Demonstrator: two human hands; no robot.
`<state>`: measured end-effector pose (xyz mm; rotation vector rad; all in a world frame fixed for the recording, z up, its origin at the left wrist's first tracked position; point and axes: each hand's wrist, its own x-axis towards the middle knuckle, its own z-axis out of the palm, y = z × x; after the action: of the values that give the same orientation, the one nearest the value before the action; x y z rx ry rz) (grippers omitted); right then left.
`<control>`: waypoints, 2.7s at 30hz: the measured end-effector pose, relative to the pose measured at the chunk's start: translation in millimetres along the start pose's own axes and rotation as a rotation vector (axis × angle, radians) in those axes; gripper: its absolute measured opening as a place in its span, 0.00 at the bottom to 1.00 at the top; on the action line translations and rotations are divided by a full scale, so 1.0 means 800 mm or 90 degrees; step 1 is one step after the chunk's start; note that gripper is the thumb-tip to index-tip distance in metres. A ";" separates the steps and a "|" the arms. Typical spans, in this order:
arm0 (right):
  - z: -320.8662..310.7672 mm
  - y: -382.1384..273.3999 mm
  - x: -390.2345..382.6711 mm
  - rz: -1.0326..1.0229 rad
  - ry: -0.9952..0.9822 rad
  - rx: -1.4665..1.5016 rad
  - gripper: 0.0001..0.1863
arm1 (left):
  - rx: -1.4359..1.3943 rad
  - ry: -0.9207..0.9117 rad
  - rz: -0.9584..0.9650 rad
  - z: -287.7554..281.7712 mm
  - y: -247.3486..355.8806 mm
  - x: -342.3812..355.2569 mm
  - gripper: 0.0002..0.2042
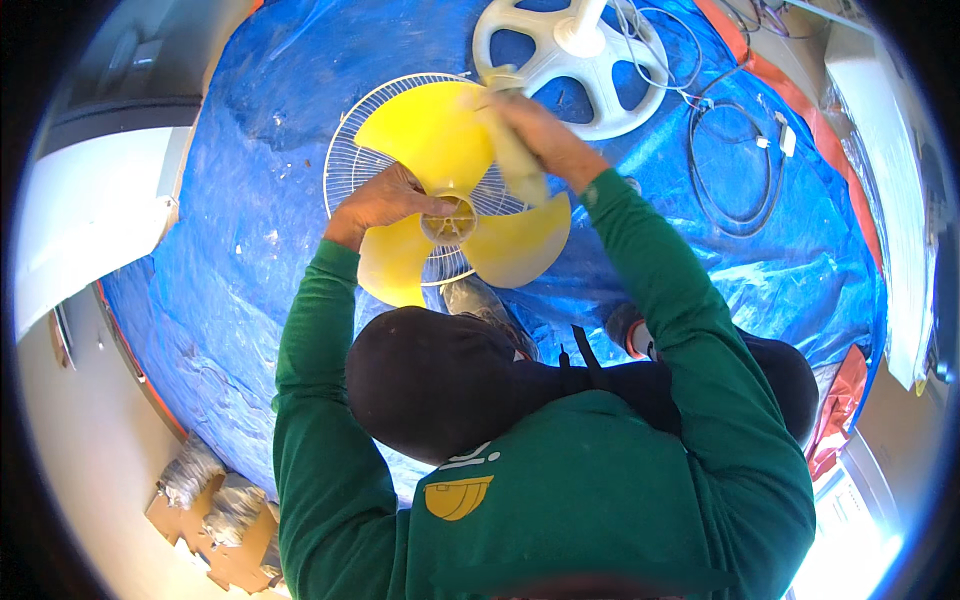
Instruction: The person cleans a standing fan by wiping the white metal cage and yellow blades with a cloth. They remove the front cage, wipe the blades, and then reattach the cage.
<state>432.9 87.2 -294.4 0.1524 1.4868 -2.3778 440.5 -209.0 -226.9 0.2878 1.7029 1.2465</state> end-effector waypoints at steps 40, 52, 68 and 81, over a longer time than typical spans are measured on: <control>-0.039 -0.079 0.000 0.035 -0.158 0.034 0.22 | -0.160 0.331 0.150 -0.018 0.029 -0.032 0.22; -0.128 -0.104 0.029 -0.108 -0.260 -0.749 0.17 | -0.412 0.476 0.358 -0.053 0.050 -0.030 0.18; 0.022 -0.055 -0.002 -0.139 0.089 0.213 0.25 | -0.145 0.444 0.059 0.016 0.007 -0.019 0.32; 0.025 -0.094 -0.023 -0.013 -0.194 -0.100 0.25 | -0.016 0.091 0.081 0.007 0.094 -0.030 0.25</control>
<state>427.0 103.5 -215.9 -0.2529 1.5205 -2.1685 432.0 -187.9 -151.4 0.3019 1.8121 1.4083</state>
